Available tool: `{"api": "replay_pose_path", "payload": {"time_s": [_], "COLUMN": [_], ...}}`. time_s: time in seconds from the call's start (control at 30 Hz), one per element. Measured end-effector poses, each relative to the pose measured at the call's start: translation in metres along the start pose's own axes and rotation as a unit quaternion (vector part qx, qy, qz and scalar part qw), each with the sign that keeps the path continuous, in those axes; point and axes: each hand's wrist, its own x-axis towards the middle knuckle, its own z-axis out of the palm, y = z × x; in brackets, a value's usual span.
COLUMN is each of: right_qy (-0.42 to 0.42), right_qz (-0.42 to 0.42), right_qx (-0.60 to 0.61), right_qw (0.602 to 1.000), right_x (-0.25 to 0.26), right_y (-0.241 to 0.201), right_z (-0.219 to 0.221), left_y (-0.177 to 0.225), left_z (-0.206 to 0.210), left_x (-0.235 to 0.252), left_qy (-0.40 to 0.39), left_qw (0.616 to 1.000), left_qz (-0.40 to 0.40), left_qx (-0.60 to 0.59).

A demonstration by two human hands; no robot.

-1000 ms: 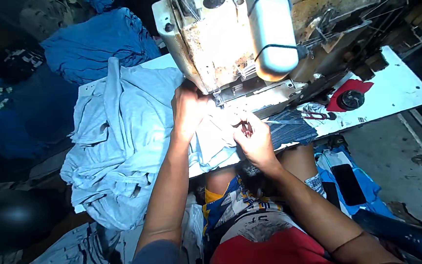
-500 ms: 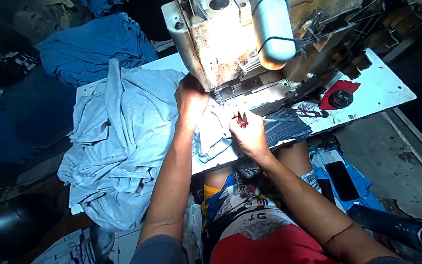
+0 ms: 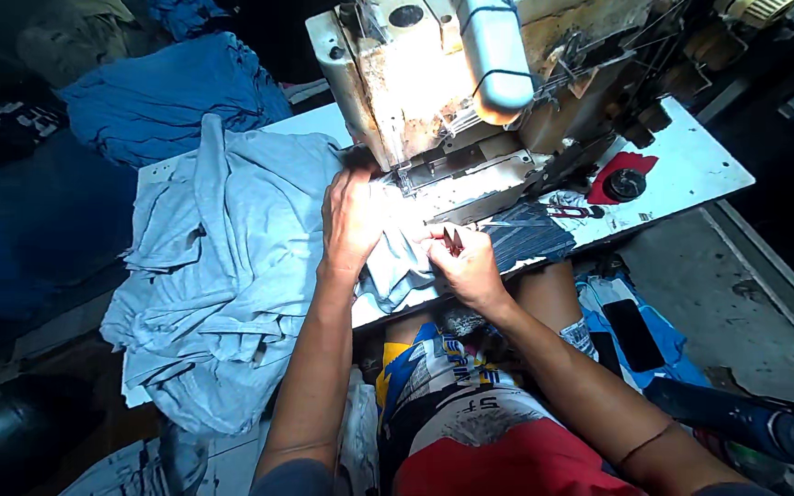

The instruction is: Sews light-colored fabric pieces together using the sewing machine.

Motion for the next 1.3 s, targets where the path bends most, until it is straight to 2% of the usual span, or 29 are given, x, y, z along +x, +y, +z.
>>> {"api": "replay_pose_path", "payload": {"time_s": [0.27,0.37,0.43,0.47,0.57,0.63,0.7,0.77,0.9,1.0,1.13,1.3], "right_qy": [0.040,0.047,0.040,0.031,0.004,-0.007,-0.015,-0.021,-0.058,-0.062,-0.050,-0.114], "right_qz": [-0.008,-0.006,-0.007,-0.004,-0.003,-0.011,-0.023,-0.031,-0.030,-0.034,-0.065,-0.112], "right_qx": [-0.013,-0.025,-0.027,-0.027,-0.014,-0.011,-0.010,-0.013,0.014,-0.005,-0.022,0.036], "right_qw": [0.999,0.999,0.999,0.999,1.000,1.000,1.000,0.999,0.998,0.997,0.996,0.986], "right_x": [0.012,0.015,0.015,0.014,0.012,0.014,0.017,0.018,0.021,0.022,0.030,0.038], "right_y": [0.003,0.001,-0.002,-0.003,-0.009,-0.013,-0.016,-0.017,-0.015,-0.013,-0.013,-0.012], "right_z": [0.008,0.009,0.008,0.006,0.000,-0.006,-0.009,-0.011,-0.013,-0.023,-0.030,-0.021], "left_y": [-0.011,-0.009,-0.004,0.002,0.011,0.013,0.014,0.014,0.016,0.022,0.023,0.030], "left_z": [0.004,0.001,-0.007,-0.014,-0.026,-0.033,-0.050,-0.073,-0.114,-0.136,-0.132,-0.116], "left_x": [0.017,0.016,0.001,-0.012,-0.052,-0.067,-0.077,-0.080,-0.073,-0.068,-0.068,-0.067], "left_qy": [0.013,0.076,0.135,0.131,-0.013,-0.104,-0.147,-0.159,-0.117,-0.053,0.051,0.090], "left_qw": [0.999,0.997,0.989,0.987,0.977,0.969,0.965,0.970,0.985,0.993,0.990,0.981], "left_qz": [0.037,0.024,0.055,0.082,0.181,0.219,0.218,0.183,0.127,0.095,0.109,0.125], "left_qx": [-0.018,0.001,-0.011,-0.044,-0.109,-0.053,-0.015,0.015,-0.016,-0.053,-0.078,-0.117]}}
